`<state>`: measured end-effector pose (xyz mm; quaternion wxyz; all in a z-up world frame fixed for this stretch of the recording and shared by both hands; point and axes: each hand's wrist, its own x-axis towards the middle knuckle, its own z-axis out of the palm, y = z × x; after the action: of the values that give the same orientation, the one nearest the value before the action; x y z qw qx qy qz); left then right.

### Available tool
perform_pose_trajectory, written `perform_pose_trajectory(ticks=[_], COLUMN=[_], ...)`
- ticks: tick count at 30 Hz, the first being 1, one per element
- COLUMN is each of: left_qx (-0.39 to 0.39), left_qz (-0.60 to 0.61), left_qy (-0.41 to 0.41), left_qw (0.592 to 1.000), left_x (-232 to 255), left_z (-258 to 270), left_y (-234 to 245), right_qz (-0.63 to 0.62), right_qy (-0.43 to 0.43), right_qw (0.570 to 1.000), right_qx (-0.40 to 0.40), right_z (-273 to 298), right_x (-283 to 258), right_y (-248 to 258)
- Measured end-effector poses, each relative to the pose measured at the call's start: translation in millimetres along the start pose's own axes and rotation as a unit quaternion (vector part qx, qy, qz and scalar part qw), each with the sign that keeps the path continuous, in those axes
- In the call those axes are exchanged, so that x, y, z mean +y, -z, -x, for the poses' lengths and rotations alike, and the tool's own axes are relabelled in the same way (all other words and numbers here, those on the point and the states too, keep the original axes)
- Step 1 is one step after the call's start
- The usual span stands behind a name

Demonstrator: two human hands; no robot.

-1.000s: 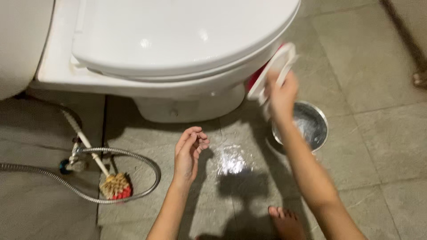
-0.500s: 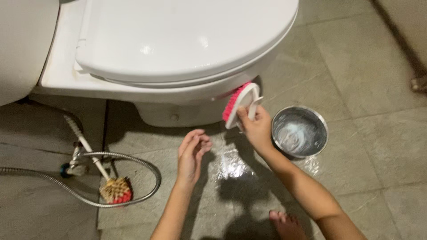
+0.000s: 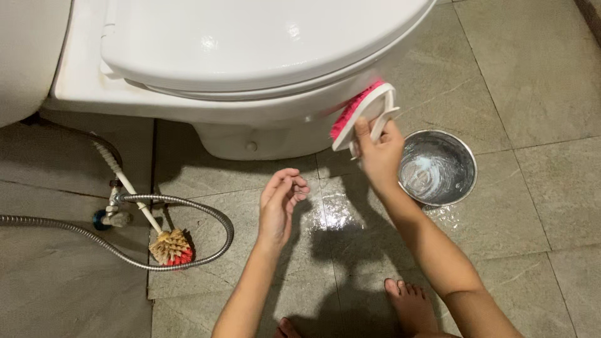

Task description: The person cleans the exterior side of a toilet bowl using a handheld scrub brush and water from a small metal bowl.

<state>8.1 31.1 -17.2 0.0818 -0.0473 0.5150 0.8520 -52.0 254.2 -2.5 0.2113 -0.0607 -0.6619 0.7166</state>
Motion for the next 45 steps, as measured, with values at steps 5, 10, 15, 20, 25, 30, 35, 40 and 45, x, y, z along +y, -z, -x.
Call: perform_pose_trajectory(ticks=[5, 10, 15, 20, 25, 30, 35, 40, 45], left_qx=[0.003, 0.025, 0.004, 0.048, 0.041, 0.087, 0.099, 0.062, 0.139], left_qz=[0.031, 0.014, 0.043, 0.025, 0.076, 0.065, 0.075, 0.101, 0.048], left_qy=[-0.001, 0.008, 0.003, -0.026, -0.030, -0.064, -0.062, -0.060, -0.078], left_qw=[1.000, 1.000, 0.999, 0.998, 0.996, 0.992, 0.990, 0.991, 0.986], left_x=[2.8, 3.5, 2.9, 13.8, 22.1, 39.1, 22.5, 19.1, 24.2], left_z=[5.9, 0.8, 5.5, 10.8, 8.8, 26.4, 10.9, -10.0, 2.1], left_y=[9.7, 6.5, 12.0, 37.7, 34.3, 74.4, 78.3, 60.5, 102.6], right_qz=[-0.022, 0.136, 0.155, 0.253, 0.263, 0.264, 0.309, 0.288, 0.323], right_qy=[0.002, 0.065, 0.250, 0.282, 0.361, 0.211, 0.176, 0.274, 0.344], right_qw=[0.999, 0.987, 0.953, 0.922, 0.882, 0.932, 0.922, 0.894, 0.870], right_qx=[0.050, -0.053, -0.075, -0.076, -0.152, -0.135, -0.154, -0.207, -0.141], right_z=[-43.2, 21.7, 17.0, 25.9, 45.5, 30.7, 31.2, 37.7, 22.0], right_x=[-24.5, -34.2, -29.5, -18.8, -5.2, -26.5, -19.4, -7.0, -52.1], right_y=[18.9, -14.4, -11.1, -23.4, -82.2, -30.4, -44.7, -105.0, -35.3])
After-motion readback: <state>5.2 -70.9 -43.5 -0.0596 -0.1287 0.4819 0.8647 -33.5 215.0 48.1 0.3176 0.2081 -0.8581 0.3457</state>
